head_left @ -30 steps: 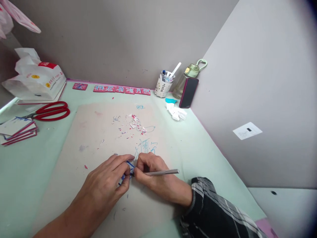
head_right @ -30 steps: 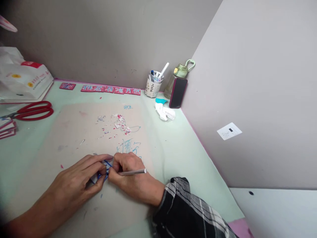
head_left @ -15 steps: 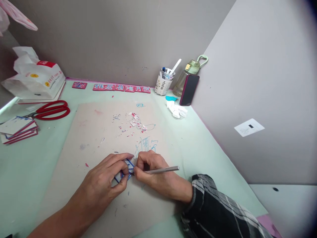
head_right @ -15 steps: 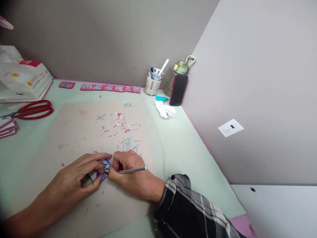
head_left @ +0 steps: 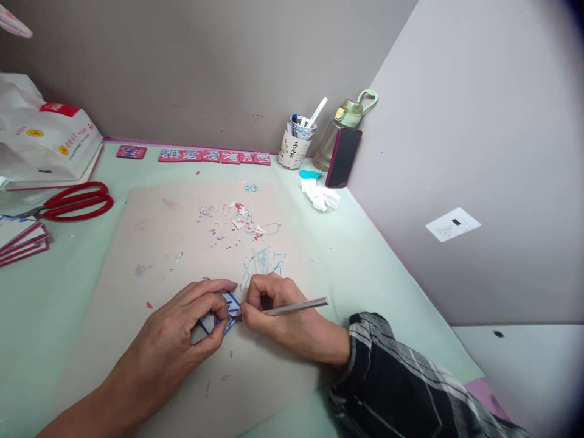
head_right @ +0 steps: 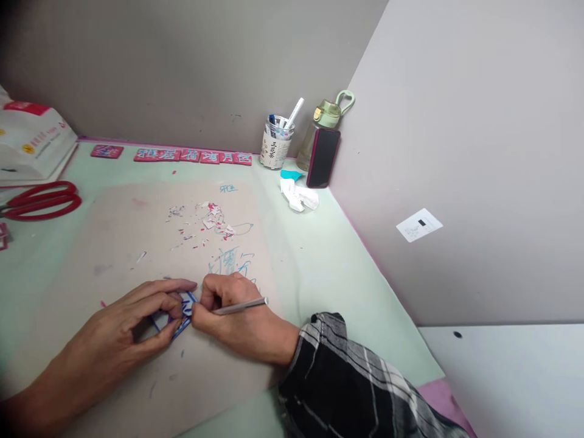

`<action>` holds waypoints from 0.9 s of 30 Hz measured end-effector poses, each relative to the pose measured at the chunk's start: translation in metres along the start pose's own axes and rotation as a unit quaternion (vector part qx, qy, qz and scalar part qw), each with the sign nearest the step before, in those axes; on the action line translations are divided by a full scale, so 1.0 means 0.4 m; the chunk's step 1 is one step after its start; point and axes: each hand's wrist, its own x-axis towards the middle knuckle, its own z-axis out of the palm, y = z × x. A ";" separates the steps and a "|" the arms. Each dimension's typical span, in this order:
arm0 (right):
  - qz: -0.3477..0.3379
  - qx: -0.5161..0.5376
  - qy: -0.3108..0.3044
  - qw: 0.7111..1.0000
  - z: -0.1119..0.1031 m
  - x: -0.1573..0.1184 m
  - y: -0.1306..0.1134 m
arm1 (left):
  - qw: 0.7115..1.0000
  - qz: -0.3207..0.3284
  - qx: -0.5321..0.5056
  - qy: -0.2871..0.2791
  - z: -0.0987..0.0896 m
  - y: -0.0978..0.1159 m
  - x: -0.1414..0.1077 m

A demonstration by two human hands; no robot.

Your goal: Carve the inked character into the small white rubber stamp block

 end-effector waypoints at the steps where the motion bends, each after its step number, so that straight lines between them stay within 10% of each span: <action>1: 0.000 -0.002 -0.001 1.000 0.000 0.000 -0.002 | 1.000 0.001 0.001 0.001 -0.002 0.002 0.000; 27: -0.018 -0.021 -0.001 1.000 0.004 -0.001 -0.010 | 1.000 0.004 0.027 0.009 -0.007 0.002 -0.004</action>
